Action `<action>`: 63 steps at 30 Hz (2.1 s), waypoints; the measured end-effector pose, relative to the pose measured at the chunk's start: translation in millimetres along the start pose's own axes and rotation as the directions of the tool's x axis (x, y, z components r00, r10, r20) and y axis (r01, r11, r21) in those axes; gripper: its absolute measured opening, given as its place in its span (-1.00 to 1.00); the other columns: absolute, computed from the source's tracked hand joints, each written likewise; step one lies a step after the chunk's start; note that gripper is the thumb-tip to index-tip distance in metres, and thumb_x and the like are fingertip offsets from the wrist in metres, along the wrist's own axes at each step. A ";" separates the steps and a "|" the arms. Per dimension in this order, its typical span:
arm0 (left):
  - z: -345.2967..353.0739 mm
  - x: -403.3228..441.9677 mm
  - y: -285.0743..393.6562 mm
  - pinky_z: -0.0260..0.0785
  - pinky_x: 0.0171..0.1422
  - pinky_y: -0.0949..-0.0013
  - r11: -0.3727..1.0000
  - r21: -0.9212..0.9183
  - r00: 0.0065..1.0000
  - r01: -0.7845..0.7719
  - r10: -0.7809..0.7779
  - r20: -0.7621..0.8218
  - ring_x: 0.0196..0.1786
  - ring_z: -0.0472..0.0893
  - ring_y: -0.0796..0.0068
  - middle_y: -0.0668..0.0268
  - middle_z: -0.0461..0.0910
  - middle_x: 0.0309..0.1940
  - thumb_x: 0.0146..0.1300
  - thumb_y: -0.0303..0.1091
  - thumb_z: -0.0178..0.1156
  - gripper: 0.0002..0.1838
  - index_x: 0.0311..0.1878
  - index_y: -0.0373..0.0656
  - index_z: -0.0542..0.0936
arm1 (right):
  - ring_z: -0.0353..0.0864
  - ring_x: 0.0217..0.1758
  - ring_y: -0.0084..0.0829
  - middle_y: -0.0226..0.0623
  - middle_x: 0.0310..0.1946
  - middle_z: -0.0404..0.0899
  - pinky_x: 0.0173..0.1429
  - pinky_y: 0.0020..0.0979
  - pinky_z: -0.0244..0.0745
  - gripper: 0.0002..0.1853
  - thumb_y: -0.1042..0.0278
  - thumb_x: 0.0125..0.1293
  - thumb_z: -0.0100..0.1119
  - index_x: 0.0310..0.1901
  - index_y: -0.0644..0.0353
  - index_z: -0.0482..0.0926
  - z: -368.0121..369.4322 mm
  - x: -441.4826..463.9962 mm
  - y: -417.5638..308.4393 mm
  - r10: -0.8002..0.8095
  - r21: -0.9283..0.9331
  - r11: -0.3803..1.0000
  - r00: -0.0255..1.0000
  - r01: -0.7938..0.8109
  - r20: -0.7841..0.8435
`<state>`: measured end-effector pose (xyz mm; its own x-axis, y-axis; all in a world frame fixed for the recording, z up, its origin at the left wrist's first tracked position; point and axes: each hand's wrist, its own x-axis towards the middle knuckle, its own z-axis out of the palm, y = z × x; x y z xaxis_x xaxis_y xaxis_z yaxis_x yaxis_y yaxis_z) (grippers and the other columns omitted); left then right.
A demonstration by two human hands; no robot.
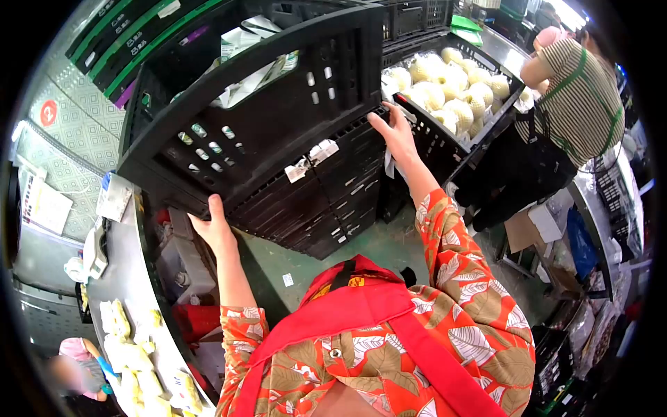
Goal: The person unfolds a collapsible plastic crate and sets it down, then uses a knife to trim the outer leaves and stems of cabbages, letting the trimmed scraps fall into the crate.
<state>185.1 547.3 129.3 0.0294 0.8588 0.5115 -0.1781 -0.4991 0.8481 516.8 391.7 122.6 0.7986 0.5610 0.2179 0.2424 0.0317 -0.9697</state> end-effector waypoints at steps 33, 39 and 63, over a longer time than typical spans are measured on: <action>-20.7 -101.4 82.6 0.18 0.29 0.31 0.982 0.031 0.969 0.188 -0.190 0.156 0.21 0.35 0.36 0.18 0.31 0.16 -0.14 -0.37 0.46 -0.05 0.31 -0.30 0.13 | 0.38 0.17 -0.44 -0.37 0.05 0.46 0.33 -0.34 0.17 -0.42 -0.10 0.45 -0.28 0.23 0.24 0.33 -111.2 -112.7 3.1 -0.008 0.597 0.798 0.989 -0.082 0.146; -22.7 -95.6 90.5 0.38 0.13 0.36 0.979 -0.015 0.966 0.202 -0.196 0.170 0.01 0.51 0.41 0.22 0.46 0.00 -0.15 -0.52 0.48 -0.22 0.15 -0.29 0.25 | 0.19 0.37 -0.07 -0.10 0.23 0.31 0.41 0.06 0.05 -0.43 -0.21 0.37 -0.24 0.18 0.08 0.31 -43.9 -170.5 15.2 0.047 0.572 0.434 0.651 -0.696 0.757; 3.5 11.5 87.1 0.24 0.18 0.22 0.951 0.194 0.966 -0.240 0.215 0.141 0.05 0.40 0.16 0.11 0.34 -0.01 -0.17 -0.30 0.48 -0.32 0.06 -0.29 0.42 | 0.57 -0.06 -0.38 -0.36 -0.08 0.58 0.01 -0.23 0.48 -0.65 0.12 0.31 0.08 0.03 0.11 0.47 -22.1 -273.1 -69.2 0.367 0.788 0.384 0.863 -0.481 0.348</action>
<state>173.4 513.3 209.5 0.1290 0.7061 0.6962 0.0146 -0.7034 0.7107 294.1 218.1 132.6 0.5860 0.7836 -0.2063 -0.7253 0.3938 -0.5647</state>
